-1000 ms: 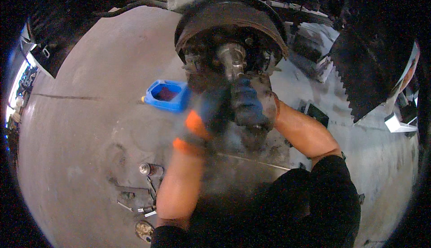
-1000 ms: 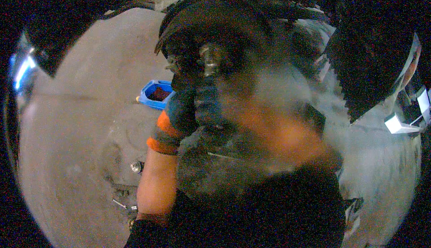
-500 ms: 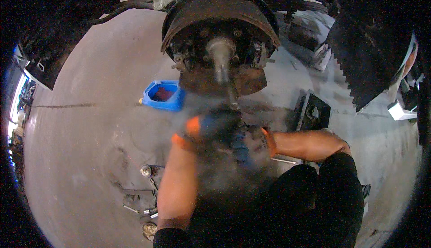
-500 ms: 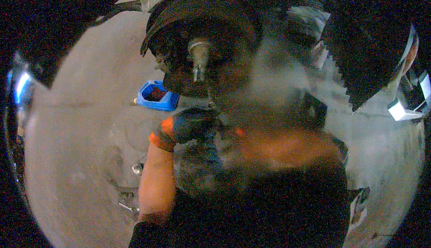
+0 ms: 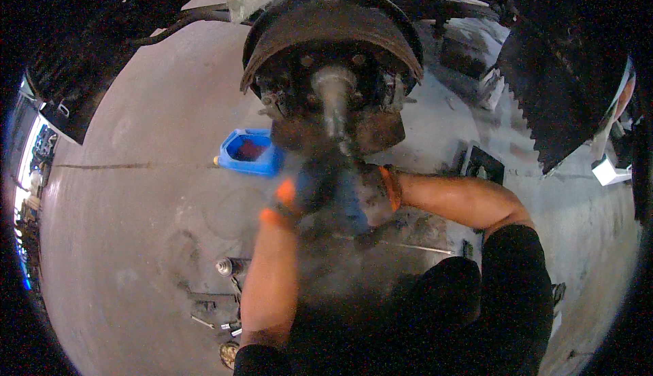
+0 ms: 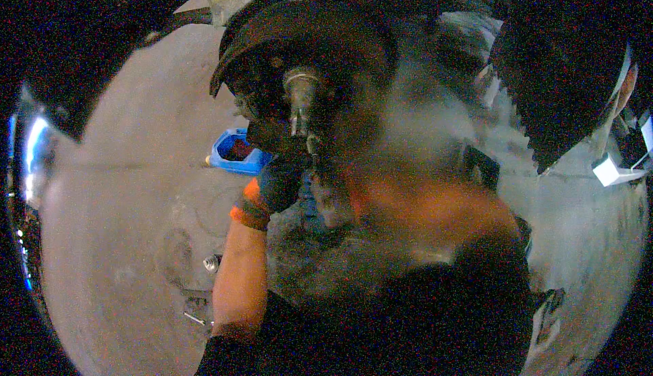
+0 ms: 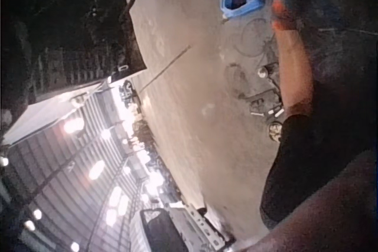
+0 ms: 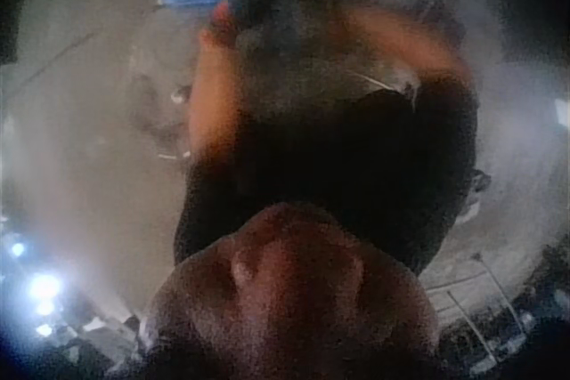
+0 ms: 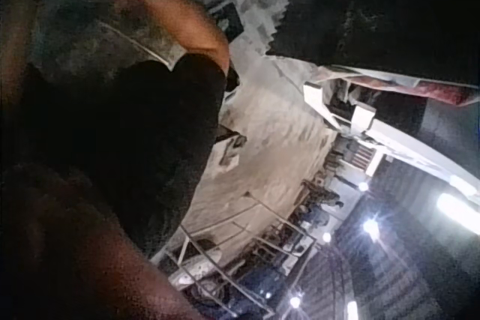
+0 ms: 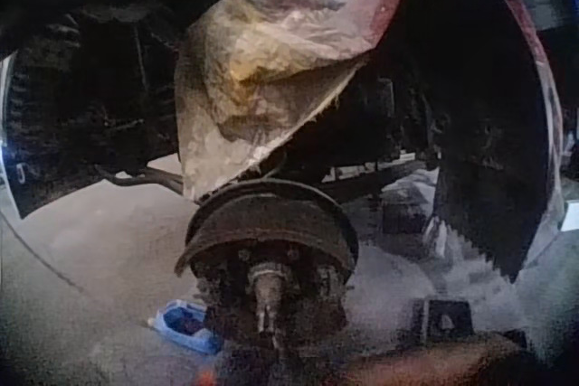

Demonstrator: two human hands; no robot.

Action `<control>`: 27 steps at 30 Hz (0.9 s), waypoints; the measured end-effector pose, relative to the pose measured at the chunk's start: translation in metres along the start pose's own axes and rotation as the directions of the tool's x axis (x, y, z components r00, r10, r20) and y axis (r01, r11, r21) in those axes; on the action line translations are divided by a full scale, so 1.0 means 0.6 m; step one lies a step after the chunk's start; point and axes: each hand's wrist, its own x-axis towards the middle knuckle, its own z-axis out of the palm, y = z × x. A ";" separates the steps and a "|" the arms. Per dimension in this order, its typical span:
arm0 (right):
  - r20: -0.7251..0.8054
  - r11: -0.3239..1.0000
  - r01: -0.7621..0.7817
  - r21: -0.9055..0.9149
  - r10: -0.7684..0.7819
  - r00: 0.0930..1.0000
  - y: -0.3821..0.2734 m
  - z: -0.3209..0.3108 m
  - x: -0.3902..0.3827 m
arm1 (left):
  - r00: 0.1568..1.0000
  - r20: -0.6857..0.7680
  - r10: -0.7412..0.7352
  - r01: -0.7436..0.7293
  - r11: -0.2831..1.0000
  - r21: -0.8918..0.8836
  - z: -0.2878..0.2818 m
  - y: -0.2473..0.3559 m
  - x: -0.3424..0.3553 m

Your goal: The person sits on the floor and works on a vehicle wheel hub, removing a retaining clip and applying grease to the hub and wheel rim. They use a wrench to tighten components and handle a grease container to lubricate parts.

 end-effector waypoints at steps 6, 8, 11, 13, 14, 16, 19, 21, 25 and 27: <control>0.387 -0.219 0.390 -0.894 0.059 0.920 -0.184 -0.007 -0.053 | 0.959 0.278 -0.052 0.066 0.997 -0.043 0.018 0.036 -0.015; 0.446 -0.165 0.418 -0.893 -0.206 0.871 -0.188 -0.081 -0.069 | 0.913 0.396 0.099 -0.018 0.979 -0.204 0.034 0.079 -0.029; 0.484 -0.190 0.457 -0.869 -0.138 0.864 -0.006 -0.176 0.005 | 0.853 0.492 0.171 -0.104 0.982 -0.160 0.042 0.115 -0.043; 0.447 -0.180 0.447 -0.876 0.043 0.894 0.003 -0.173 0.003 | 0.824 0.566 -0.027 0.106 0.988 -0.108 0.045 0.190 -0.038; 0.426 -0.180 0.440 -0.880 0.113 0.898 0.002 -0.162 0.000 | 0.878 0.478 0.035 -0.013 0.999 -0.049 0.043 0.191 -0.037; 0.477 -0.194 0.498 -0.845 0.148 0.867 0.027 -0.129 -0.012 | 0.924 0.321 0.209 -0.248 0.965 0.082 0.043 0.188 -0.027; 0.518 -0.195 0.551 -0.812 0.197 0.833 0.071 -0.043 -0.003 | 0.980 -0.189 0.068 -0.121 0.952 -0.282 0.063 0.162 -0.020; 0.580 -0.201 0.614 -0.763 0.206 0.788 0.097 -0.007 -0.001 | 0.989 -0.084 -0.118 0.067 0.885 -0.460 0.044 0.143 0.000; 0.588 -0.188 0.631 -0.752 0.239 0.772 0.115 -0.013 0.022 | 0.998 0.030 0.054 -0.031 0.855 -0.517 0.056 0.149 -0.002; 0.630 -0.234 0.657 -0.716 0.189 0.753 0.125 -0.032 0.028 | 0.991 0.112 0.078 0.035 0.647 -0.762 0.067 0.153 -0.004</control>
